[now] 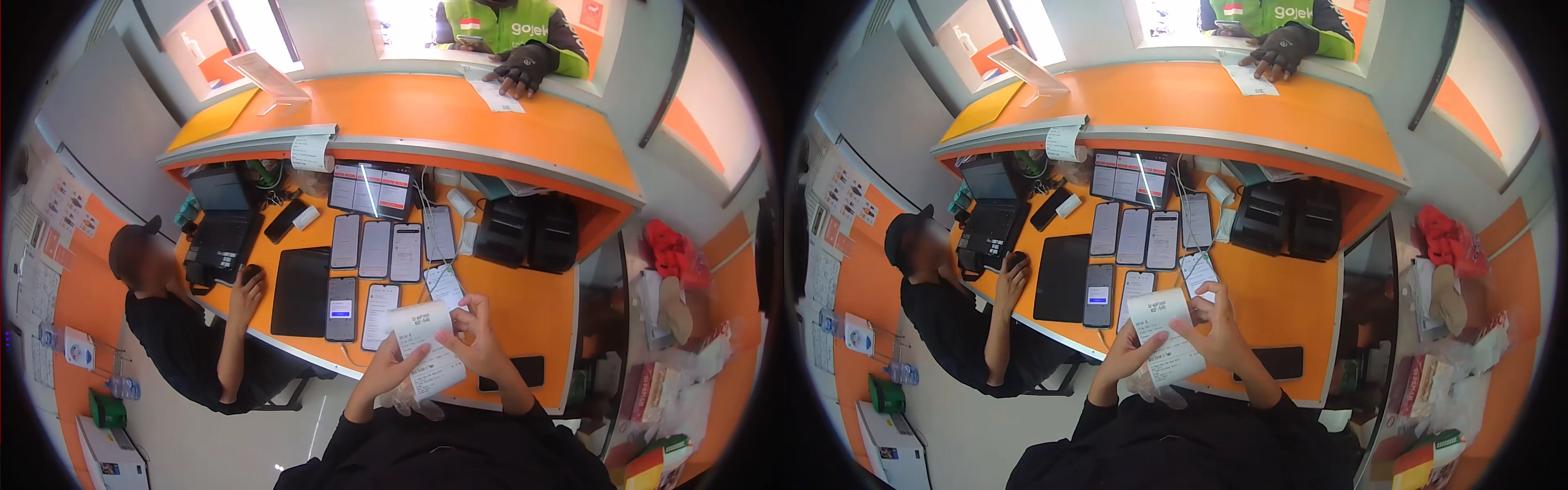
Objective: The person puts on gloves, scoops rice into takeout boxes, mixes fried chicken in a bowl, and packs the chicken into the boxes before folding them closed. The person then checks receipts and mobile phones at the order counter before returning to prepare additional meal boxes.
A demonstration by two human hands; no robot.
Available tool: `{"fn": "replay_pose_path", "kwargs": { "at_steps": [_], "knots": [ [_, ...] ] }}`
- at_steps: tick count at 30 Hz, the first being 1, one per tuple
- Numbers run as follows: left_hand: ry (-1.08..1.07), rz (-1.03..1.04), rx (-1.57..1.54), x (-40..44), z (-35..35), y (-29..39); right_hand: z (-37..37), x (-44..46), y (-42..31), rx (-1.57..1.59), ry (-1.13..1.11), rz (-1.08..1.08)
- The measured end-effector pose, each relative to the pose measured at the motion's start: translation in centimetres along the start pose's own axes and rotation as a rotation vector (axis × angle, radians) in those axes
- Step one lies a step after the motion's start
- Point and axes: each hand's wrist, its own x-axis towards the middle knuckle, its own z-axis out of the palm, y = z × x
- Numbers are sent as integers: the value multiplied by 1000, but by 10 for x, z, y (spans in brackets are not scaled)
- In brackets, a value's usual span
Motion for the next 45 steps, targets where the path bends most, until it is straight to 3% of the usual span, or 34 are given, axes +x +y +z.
{"fn": "replay_pose_path", "kwargs": {
  "at_steps": [2,5,8,11,17,23,24,27,29,32,35,36,39,43,45],
  "knots": [
    [-50,48,60,-4,-7,10,16,1,6,273,18,-39],
    [36,130,61,-6,-16,21,29,1,-13,275,29,33],
    [245,212,-98,-5,-15,30,39,4,-9,117,-9,-35],
    [193,347,161,-6,-31,22,49,9,-13,-115,-11,-209],
    [55,313,428,-13,-50,34,62,16,-4,-196,62,-246],
    [255,212,247,-19,-55,25,80,7,7,-210,190,-227],
    [313,100,382,-24,-57,29,82,6,7,-277,192,-233],
    [321,290,626,-28,-62,28,84,0,9,-462,179,-241],
    [342,276,611,-28,-60,31,83,-4,15,-564,151,-239],
    [303,276,636,-33,-70,20,59,4,26,-412,-69,-219],
    [260,212,571,-34,-83,-9,27,25,70,-112,-21,-31],
    [274,150,540,-36,-87,-15,15,36,90,-213,49,37],
    [229,6,471,-33,-88,-23,4,67,140,-894,251,-142],
    [114,-186,397,-36,-76,-27,9,93,162,-1268,248,-105],
    [54,-220,358,-34,-71,-31,12,98,170,-1261,243,-24]
  ]
}}
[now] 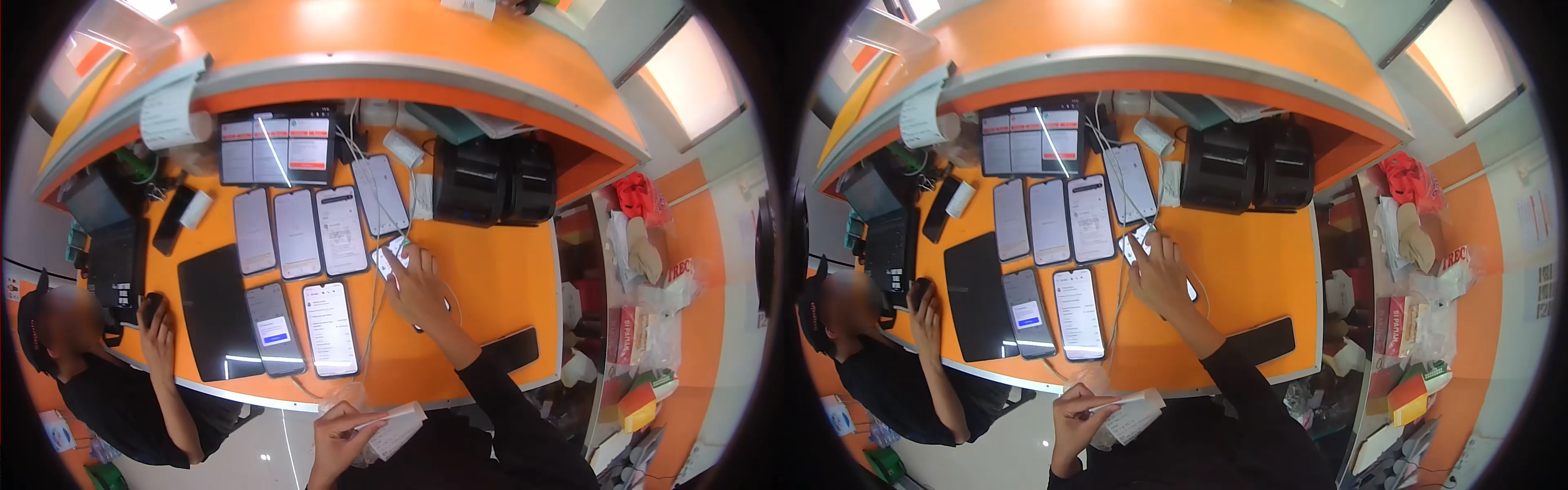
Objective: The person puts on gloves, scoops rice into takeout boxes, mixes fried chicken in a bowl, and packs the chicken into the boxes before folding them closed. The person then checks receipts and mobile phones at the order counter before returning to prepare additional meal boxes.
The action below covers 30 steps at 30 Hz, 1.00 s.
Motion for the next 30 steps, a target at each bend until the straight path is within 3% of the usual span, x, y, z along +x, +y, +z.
{"fn": "replay_pose_path", "kwargs": {
  "at_steps": [8,13,19,22,30],
  "knots": [
    [-124,9,-60,15,9,-5,-25,-9,3,47,3,18],
    [-159,-24,-27,19,4,-8,-45,-50,-13,-48,-158,339],
    [-185,-14,-9,28,3,-4,-36,-65,-13,40,-143,380],
    [-205,-33,-10,31,4,-2,-42,-69,-24,36,-245,451],
    [-222,-7,1,37,2,-4,-40,-76,-28,-34,-207,361]
  ]
}}
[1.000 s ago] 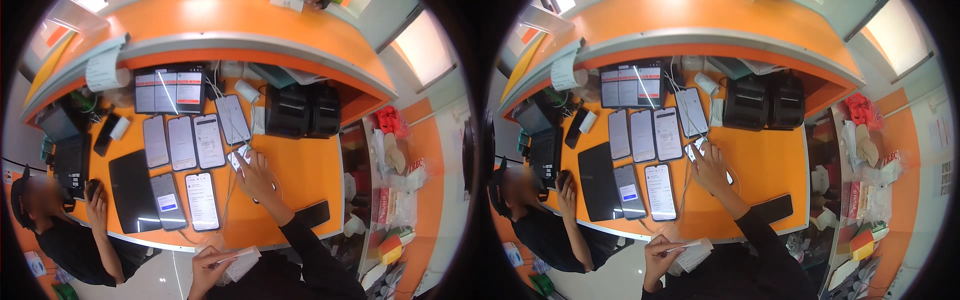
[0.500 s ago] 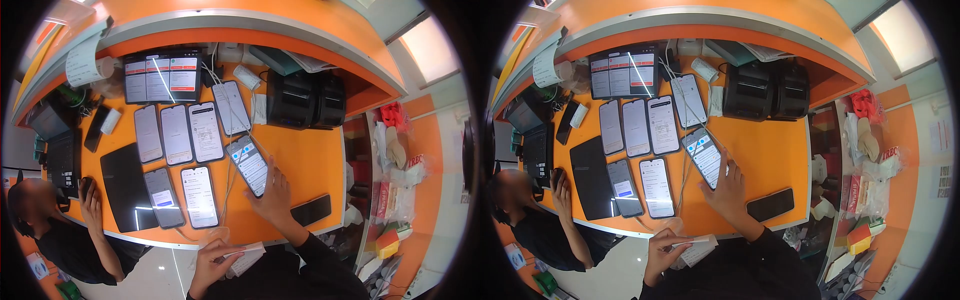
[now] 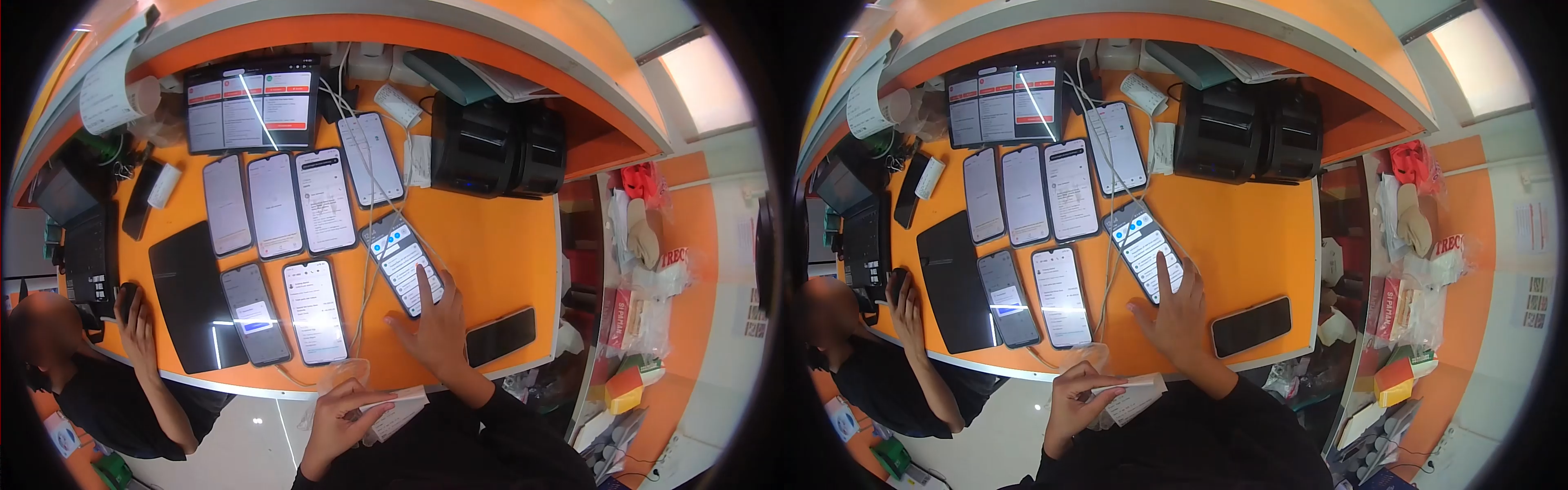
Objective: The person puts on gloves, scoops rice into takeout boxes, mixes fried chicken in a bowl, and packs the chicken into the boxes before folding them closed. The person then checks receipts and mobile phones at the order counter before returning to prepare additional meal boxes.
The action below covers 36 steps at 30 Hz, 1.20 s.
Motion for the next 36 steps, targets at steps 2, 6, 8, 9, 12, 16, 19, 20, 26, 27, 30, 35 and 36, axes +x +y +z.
{"fn": "replay_pose_path", "kwargs": {
  "at_steps": [2,6,8,9,12,16,19,20,26,27,30,35,36],
  "knots": [
    [-11,-25,-1,1,0,0,-2,0,-1,14,-16,-12],
    [-20,-4,5,4,1,3,2,16,0,37,103,-105],
    [-27,-15,-2,4,2,6,7,25,4,10,156,-153],
    [-30,-21,-6,3,2,6,11,28,8,-27,156,-173],
    [-29,-9,10,2,2,7,7,28,9,36,194,-137],
    [-19,-6,7,0,1,10,3,27,28,171,248,-104],
    [-12,-11,8,-1,2,18,1,25,34,153,222,-133],
    [-4,4,5,0,3,18,2,25,35,137,216,-148],
    [15,64,-6,-4,4,24,11,25,35,199,211,-170],
    [21,78,-5,-4,4,25,12,25,35,182,193,-180],
    [41,137,-9,-5,5,23,10,23,33,194,186,-180],
    [133,124,-28,-5,10,24,0,15,41,454,343,-60],
    [140,107,-42,-6,10,25,-2,9,46,607,289,-10]
  ]
}}
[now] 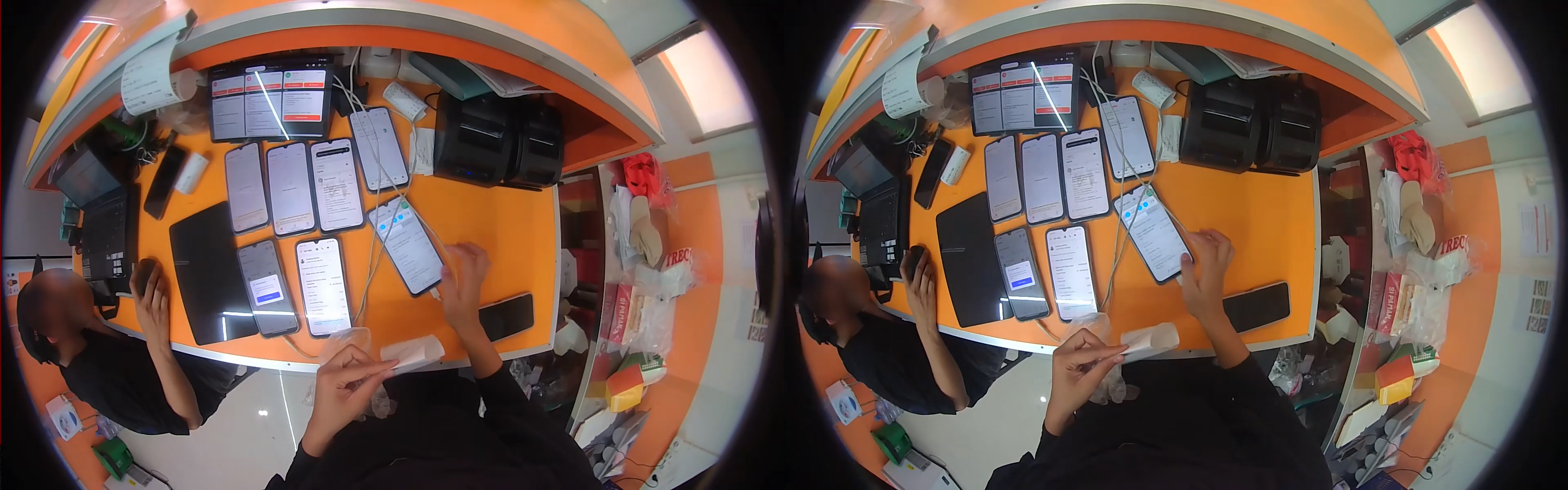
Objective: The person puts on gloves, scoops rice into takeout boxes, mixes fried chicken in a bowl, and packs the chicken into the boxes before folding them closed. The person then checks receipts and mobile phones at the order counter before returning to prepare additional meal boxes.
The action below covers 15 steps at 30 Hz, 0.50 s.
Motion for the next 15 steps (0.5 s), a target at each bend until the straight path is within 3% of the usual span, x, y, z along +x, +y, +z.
{"fn": "replay_pose_path", "kwargs": {
  "at_steps": [2,5,8,11,14,15],
  "knots": [
    [54,-87,16,-2,0,0,-15,-12,4,287,-68,159],
    [159,-102,37,-3,2,-1,-50,-19,-24,650,-577,166],
    [205,-84,78,-5,6,-1,-58,-23,-83,360,-551,-120],
    [154,-25,138,-7,8,2,-53,-42,-94,133,-396,-204],
    [45,159,206,-8,1,-1,-46,-53,-86,317,-423,-145],
    [41,244,220,-5,-1,2,-49,-51,-87,331,-547,-182]
  ]
}}
